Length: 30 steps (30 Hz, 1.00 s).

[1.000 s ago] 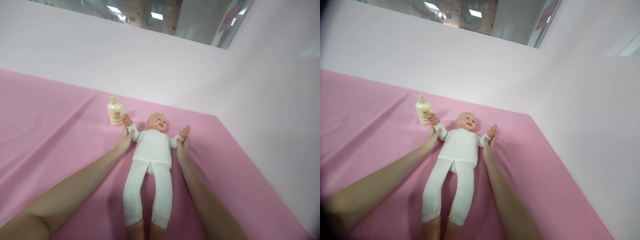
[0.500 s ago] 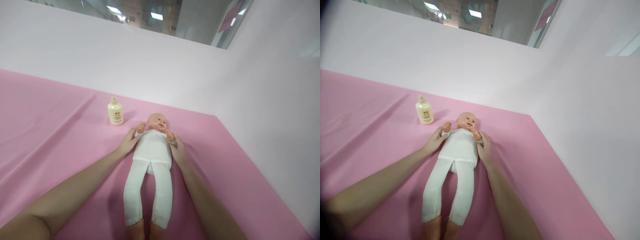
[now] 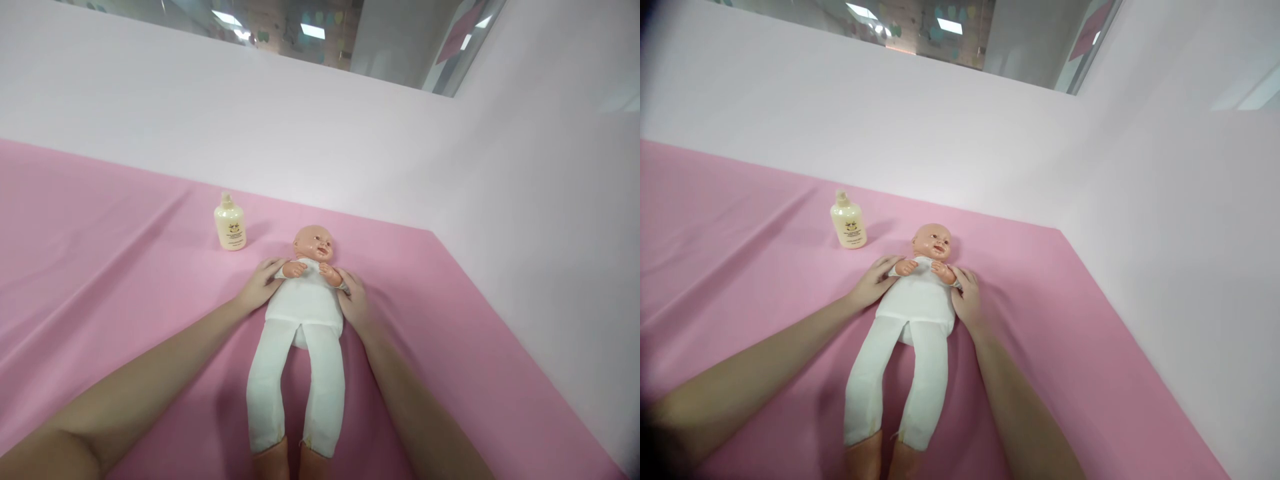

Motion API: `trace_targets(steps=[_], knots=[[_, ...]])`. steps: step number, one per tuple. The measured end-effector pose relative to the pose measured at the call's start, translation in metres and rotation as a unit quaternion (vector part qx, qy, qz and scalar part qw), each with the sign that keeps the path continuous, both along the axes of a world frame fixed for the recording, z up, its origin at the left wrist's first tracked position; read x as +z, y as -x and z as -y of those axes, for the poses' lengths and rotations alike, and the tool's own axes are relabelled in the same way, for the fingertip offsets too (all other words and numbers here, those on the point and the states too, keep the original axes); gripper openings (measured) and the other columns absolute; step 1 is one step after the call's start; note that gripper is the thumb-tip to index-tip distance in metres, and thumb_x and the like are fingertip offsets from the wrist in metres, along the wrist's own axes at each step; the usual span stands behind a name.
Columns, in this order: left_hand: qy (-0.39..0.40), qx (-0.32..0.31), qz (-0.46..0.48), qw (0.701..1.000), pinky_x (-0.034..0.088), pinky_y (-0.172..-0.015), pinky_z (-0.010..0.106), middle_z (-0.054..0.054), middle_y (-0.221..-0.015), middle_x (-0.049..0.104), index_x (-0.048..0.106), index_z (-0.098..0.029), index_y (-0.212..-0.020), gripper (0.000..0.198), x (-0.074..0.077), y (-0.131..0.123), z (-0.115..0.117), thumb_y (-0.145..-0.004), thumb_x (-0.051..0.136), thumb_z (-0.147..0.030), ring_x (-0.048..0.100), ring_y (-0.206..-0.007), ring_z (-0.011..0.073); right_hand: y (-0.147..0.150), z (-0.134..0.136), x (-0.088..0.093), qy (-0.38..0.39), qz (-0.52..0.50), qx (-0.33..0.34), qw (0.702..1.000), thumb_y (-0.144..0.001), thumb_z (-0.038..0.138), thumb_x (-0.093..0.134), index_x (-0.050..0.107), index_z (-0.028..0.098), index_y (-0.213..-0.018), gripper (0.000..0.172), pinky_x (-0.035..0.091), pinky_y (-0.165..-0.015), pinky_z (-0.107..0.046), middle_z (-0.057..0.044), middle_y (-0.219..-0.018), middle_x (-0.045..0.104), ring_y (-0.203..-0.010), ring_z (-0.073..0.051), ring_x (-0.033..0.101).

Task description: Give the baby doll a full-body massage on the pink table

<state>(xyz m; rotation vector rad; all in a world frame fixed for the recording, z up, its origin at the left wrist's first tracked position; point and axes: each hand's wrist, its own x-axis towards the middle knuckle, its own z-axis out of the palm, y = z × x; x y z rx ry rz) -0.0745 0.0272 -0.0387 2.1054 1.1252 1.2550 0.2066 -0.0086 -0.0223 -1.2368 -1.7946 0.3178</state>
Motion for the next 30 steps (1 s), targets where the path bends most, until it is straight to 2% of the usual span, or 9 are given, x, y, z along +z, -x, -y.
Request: trace_targets(steps=[13,19,21,24,27,30], knots=[[0.016,0.007,0.010,1.000,0.039,-0.114,0.046,0.009,-0.134,0.061,0.057,-0.025,-0.139,0.048,0.003,0.001,0.001,-0.092,0.056,-0.035,0.053,-0.128,0.0271,0.000,0.001,0.000,0.013,-0.050,-0.005,0.999,-0.078,0.013,0.048,0.061,0.029,-0.132,0.059,0.040,-0.115,-0.044,-0.003,-0.132,0.064,-0.127,-0.024,0.054],[0.057,0.005,0.098,0.994,0.036,-0.115,0.046,0.010,-0.138,0.060,0.057,-0.023,-0.137,0.052,-0.001,0.003,-0.003,-0.090,0.061,-0.043,0.052,-0.131,0.0294,0.001,0.001,0.001,0.031,-0.092,-0.001,0.995,-0.077,0.013,0.049,0.061,0.029,-0.131,0.058,0.042,-0.114,-0.046,-0.003,-0.133,0.064,-0.126,-0.025,0.056],[0.083,0.005,0.161,0.983,0.038,-0.113,0.046,0.010,-0.138,0.060,0.055,-0.022,-0.136,0.054,-0.004,0.003,-0.006,-0.088,0.064,-0.045,0.053,-0.129,0.0296,0.001,0.001,0.000,0.034,-0.112,-0.003,0.993,-0.078,0.014,0.051,0.061,0.029,-0.131,0.056,0.042,-0.114,-0.046,-0.003,-0.134,0.064,-0.127,-0.024,0.056],[0.119,0.017,0.259,0.958,0.048,-0.100,0.042,0.010,-0.125,0.065,0.055,-0.020,-0.129,0.051,-0.009,0.002,-0.010,-0.085,0.067,-0.044,0.061,-0.116,0.0278,0.001,0.000,-0.002,0.043,-0.142,-0.006,0.989,-0.081,0.018,0.053,0.060,0.029,-0.132,0.053,0.042,-0.114,-0.046,-0.003,-0.136,0.063,-0.128,-0.024,0.056],[0.128,0.059,0.340,0.930,0.052,-0.089,0.038,0.006,-0.108,0.066,0.056,-0.022,-0.116,0.040,-0.011,0.001,-0.014,-0.083,0.068,-0.040,0.063,-0.103,0.0243,0.001,0.000,-0.003,0.056,-0.172,-0.005,0.984,-0.082,0.019,0.054,0.057,0.028,-0.134,0.052,0.041,-0.115,-0.046,-0.004,-0.138,0.062,-0.129,-0.024,0.057],[0.142,0.104,0.390,0.904,0.052,-0.087,0.038,0.005,-0.103,0.066,0.057,-0.023,-0.107,0.032,-0.010,0.004,-0.017,-0.080,0.068,-0.037,0.063,-0.103,0.0242,0.001,-0.002,-0.004,0.061,-0.204,0.005,0.977,-0.082,0.020,0.054,0.057,0.027,-0.134,0.052,0.042,-0.115,-0.047,-0.005,-0.138,0.063,-0.129,-0.024,0.057]])
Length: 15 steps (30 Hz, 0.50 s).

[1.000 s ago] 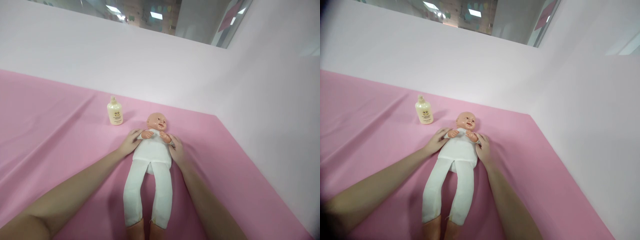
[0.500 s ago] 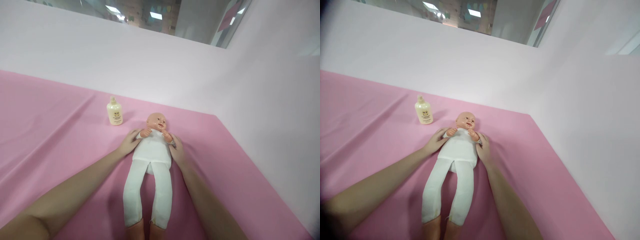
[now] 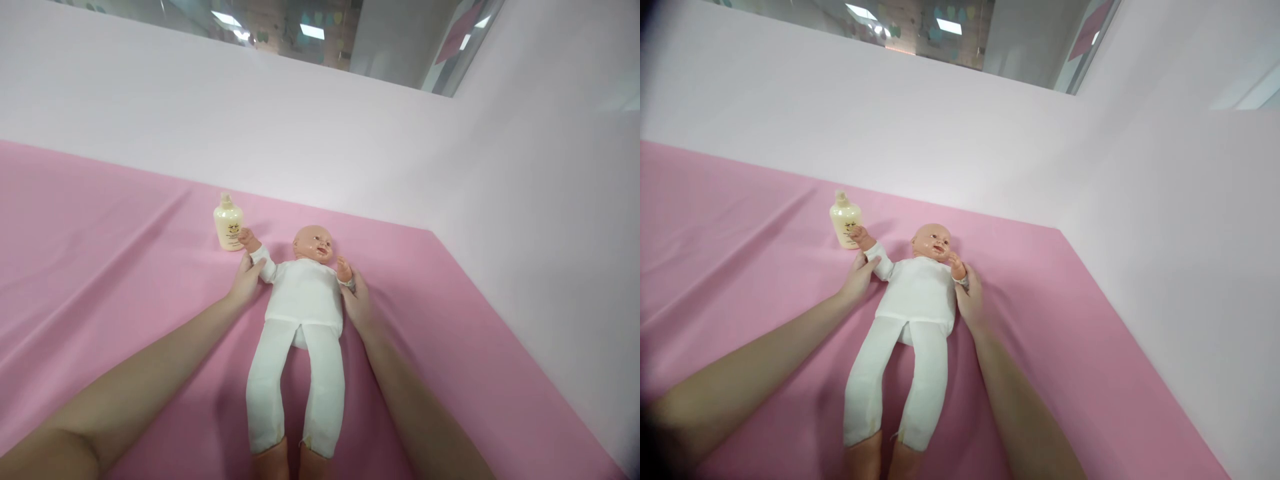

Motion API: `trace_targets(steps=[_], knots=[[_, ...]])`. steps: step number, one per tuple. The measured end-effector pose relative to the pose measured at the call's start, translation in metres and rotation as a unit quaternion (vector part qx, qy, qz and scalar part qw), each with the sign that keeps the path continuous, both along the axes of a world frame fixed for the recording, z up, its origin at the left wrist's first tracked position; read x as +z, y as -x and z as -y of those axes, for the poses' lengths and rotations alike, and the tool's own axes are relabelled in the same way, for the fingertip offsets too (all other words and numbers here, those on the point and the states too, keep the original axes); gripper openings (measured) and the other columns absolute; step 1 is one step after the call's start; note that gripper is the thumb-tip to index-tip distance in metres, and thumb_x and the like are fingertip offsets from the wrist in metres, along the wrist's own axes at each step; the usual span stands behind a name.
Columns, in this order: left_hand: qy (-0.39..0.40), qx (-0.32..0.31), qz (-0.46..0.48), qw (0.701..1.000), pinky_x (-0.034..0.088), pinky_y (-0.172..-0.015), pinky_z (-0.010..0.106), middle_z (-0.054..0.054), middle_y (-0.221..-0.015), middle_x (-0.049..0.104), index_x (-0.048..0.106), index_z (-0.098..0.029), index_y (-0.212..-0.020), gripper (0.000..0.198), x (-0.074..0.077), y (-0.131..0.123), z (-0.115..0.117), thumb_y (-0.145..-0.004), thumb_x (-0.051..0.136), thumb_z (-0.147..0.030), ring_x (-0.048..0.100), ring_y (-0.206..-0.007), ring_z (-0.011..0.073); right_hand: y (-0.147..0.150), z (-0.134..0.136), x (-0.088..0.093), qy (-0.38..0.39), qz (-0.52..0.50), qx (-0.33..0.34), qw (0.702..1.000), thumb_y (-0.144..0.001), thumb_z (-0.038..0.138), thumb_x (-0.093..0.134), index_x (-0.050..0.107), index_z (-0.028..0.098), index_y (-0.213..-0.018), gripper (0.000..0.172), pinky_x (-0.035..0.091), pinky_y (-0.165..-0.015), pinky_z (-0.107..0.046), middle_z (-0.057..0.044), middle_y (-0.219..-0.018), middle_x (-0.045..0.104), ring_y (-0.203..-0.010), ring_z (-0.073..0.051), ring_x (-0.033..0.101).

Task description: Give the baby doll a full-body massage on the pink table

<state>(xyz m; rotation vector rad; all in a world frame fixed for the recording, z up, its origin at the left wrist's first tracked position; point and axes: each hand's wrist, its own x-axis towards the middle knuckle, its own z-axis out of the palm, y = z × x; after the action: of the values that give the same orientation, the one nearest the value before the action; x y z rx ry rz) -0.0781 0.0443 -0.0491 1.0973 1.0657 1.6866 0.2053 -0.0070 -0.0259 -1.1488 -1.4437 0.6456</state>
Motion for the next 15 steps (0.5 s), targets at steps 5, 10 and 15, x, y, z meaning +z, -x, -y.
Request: trace_targets(steps=[5,10,15], knots=[[0.059,0.022,0.026,0.998,0.051,-0.092,0.041,0.005,-0.106,0.067,0.060,-0.025,-0.103,0.027,-0.001,0.005,-0.004,-0.080,0.068,-0.036,0.060,-0.111,0.0264,-0.002,-0.005,-0.003,-0.006,-0.049,-0.005,0.999,-0.080,0.022,0.056,0.053,0.028,-0.136,0.057,0.039,-0.117,-0.047,-0.004,-0.146,0.057,-0.133,-0.024,0.055],[0.054,0.019,0.036,0.998,0.051,-0.095,0.042,0.006,-0.110,0.068,0.061,-0.025,-0.106,0.029,-0.002,0.005,-0.004,-0.079,0.068,-0.034,0.060,-0.114,0.0274,-0.007,-0.016,-0.010,0.027,-0.129,-0.069,0.989,-0.077,0.027,0.057,0.050,0.024,-0.137,0.061,0.038,-0.116,-0.051,-0.007,-0.145,0.057,-0.133,-0.026,0.054],[0.057,0.021,0.047,0.997,0.050,-0.096,0.041,0.005,-0.113,0.068,0.061,-0.026,-0.108,0.030,-0.001,0.004,-0.003,-0.079,0.067,-0.033,0.060,-0.117,0.0275,-0.013,-0.023,-0.015,0.011,-0.206,-0.123,0.971,-0.078,0.028,0.055,0.036,0.027,-0.148,0.072,0.028,-0.123,-0.052,-0.004,-0.163,0.033,-0.149,-0.024,0.034]])
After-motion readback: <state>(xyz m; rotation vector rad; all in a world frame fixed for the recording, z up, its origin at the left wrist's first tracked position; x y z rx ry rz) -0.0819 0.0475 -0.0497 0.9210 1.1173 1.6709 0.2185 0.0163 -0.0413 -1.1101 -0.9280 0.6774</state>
